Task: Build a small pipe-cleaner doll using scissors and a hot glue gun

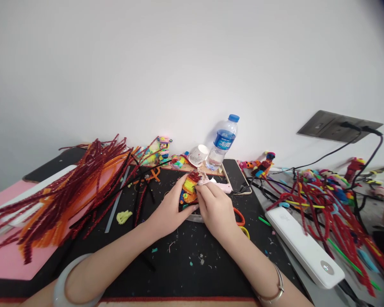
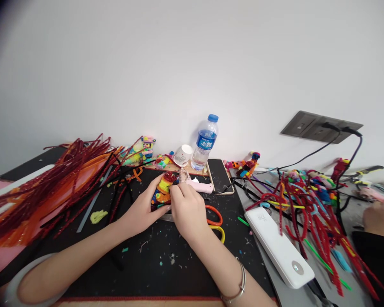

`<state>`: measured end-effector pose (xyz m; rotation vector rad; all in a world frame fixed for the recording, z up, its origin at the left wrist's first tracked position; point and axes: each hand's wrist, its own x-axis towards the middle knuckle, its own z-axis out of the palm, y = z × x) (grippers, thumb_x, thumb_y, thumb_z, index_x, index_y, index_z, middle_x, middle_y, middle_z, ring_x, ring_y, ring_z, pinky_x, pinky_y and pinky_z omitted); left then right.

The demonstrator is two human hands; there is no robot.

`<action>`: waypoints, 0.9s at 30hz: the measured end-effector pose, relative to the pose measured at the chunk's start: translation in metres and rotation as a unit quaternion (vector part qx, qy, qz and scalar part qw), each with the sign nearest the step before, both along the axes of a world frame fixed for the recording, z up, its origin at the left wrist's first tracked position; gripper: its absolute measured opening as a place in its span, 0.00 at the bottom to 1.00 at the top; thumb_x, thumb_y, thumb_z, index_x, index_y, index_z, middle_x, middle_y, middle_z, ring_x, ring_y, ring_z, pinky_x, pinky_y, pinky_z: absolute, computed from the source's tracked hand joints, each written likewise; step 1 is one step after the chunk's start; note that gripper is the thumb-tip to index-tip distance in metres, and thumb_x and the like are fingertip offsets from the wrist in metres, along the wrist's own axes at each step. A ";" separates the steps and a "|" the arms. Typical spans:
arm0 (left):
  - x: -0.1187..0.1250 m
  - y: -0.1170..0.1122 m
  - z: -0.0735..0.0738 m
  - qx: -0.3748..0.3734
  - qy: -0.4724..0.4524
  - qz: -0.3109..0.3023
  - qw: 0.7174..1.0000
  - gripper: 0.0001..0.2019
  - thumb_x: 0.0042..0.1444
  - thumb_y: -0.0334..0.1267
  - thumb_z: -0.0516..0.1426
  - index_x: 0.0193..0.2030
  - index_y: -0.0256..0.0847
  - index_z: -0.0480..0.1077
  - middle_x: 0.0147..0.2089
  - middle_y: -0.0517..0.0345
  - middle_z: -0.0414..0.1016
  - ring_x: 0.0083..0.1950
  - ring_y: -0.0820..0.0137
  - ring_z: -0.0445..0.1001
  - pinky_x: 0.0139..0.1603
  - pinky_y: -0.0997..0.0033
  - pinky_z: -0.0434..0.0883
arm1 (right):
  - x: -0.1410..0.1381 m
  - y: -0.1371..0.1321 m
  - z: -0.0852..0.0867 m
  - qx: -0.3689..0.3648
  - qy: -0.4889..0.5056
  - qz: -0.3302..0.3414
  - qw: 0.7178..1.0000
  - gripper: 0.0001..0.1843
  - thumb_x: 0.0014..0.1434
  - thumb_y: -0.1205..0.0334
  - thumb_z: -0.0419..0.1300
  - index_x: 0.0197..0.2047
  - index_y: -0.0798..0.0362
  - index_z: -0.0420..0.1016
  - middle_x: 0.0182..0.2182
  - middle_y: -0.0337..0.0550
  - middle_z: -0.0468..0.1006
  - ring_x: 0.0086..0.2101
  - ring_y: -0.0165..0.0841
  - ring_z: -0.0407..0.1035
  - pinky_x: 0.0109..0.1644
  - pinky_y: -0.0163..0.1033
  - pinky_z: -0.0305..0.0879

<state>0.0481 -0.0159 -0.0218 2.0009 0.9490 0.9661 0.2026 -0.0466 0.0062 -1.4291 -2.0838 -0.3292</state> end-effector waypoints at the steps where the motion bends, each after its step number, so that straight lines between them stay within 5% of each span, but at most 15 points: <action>1: 0.000 0.000 0.000 0.000 0.004 -0.004 1.000 0.37 0.55 0.36 0.56 0.68 0.42 0.42 0.68 0.46 0.53 0.67 0.59 0.55 0.66 0.54 0.56 | 0.000 0.000 0.000 -0.001 -0.005 -0.003 1.000 0.10 0.62 0.69 0.49 0.35 0.53 0.71 0.30 0.45 0.72 0.31 0.33 0.66 0.33 0.35 0.60; 7: -0.003 -0.002 0.010 0.002 -0.029 -0.029 0.999 0.26 0.61 0.38 0.49 0.65 0.39 0.49 0.63 0.47 0.61 0.63 0.63 0.62 0.62 0.61 0.60 | -0.002 0.000 0.002 -0.004 -0.040 -0.023 0.999 0.12 0.63 0.68 0.49 0.32 0.53 0.71 0.27 0.43 0.71 0.29 0.32 0.65 0.31 0.35 0.56; 14: 0.000 -0.002 0.012 -0.016 -0.030 0.042 0.999 0.18 0.62 0.39 0.47 0.57 0.40 0.57 0.49 0.49 0.73 0.47 0.64 0.73 0.47 0.66 0.68 | -0.007 -0.001 0.001 0.022 -0.068 -0.018 0.997 0.12 0.63 0.68 0.50 0.29 0.54 0.70 0.26 0.42 0.70 0.28 0.31 0.62 0.31 0.35 0.52; 22: 0.001 -0.003 0.014 -0.024 -0.003 0.073 0.997 0.15 0.61 0.39 0.47 0.54 0.40 0.58 0.43 0.51 0.75 0.41 0.65 0.74 0.41 0.68 0.68 | -0.009 -0.001 -0.001 0.030 -0.073 -0.022 0.997 0.13 0.63 0.67 0.50 0.27 0.54 0.69 0.25 0.41 0.69 0.27 0.31 0.61 0.30 0.36 0.51; 27: -0.004 -0.001 0.022 -0.022 -0.007 0.029 0.999 0.14 0.61 0.41 0.49 0.52 0.41 0.59 0.40 0.54 0.75 0.40 0.66 0.74 0.41 0.70 0.66 | -0.009 -0.002 0.001 0.033 -0.075 -0.022 0.996 0.13 0.62 0.67 0.51 0.26 0.54 0.68 0.24 0.41 0.69 0.27 0.31 0.60 0.30 0.36 0.50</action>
